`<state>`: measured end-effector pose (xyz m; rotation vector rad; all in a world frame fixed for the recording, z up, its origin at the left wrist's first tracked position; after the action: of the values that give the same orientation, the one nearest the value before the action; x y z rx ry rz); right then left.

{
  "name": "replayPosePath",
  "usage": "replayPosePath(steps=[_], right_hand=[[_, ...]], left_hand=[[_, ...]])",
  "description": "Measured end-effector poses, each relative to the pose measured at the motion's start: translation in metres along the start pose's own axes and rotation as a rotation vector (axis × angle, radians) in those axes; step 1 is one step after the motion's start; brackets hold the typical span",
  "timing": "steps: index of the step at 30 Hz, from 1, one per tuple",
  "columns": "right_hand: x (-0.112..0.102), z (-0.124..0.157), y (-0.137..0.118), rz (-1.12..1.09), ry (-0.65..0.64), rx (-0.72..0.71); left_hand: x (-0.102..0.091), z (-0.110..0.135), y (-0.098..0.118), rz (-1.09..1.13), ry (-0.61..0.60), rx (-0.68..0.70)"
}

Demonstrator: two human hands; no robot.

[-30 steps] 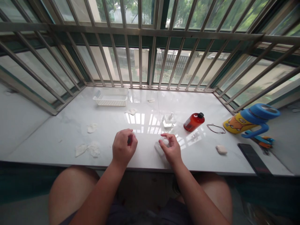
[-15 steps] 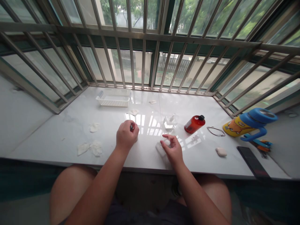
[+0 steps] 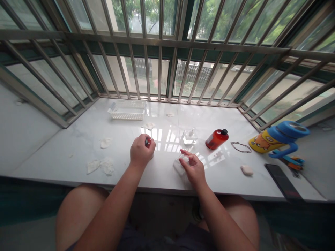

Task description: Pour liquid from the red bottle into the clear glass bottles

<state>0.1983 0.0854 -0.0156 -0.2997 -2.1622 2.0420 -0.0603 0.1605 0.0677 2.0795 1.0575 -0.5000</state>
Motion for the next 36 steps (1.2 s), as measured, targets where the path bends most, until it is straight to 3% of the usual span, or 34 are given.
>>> replayPosePath(steps=[5, 10, 18, 23, 36], right_hand=[[-0.002, -0.002, -0.003, 0.173, -0.034, -0.106], [-0.003, -0.007, 0.006, 0.028, -0.026, -0.043], [-0.003, -0.007, 0.005, 0.122, -0.075, -0.123], [-0.004, -0.008, 0.009, -0.014, -0.028, -0.055], [-0.003, -0.008, 0.004, 0.119, -0.062, -0.128]], left_hand=[[-0.003, 0.0, 0.002, 0.037, -0.005, -0.067], [-0.006, 0.002, 0.002, 0.149, 0.003, -0.122], [-0.006, 0.002, 0.001, 0.168, 0.017, -0.138], [-0.005, 0.001, 0.002, 0.146, 0.017, -0.122], [-0.004, 0.005, 0.001, 0.177, 0.073, -0.165]])
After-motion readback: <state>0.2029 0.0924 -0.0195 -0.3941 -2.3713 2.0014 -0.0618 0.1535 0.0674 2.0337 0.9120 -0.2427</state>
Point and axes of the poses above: each hand's wrist, its own z-axis away from the middle knuckle, its own x-axis out of the palm, y = z × x, the point moved 4 cm from there along -z, towards the middle knuckle, and after that the axes turned 7 degrees about x, right-handed, at the moved point
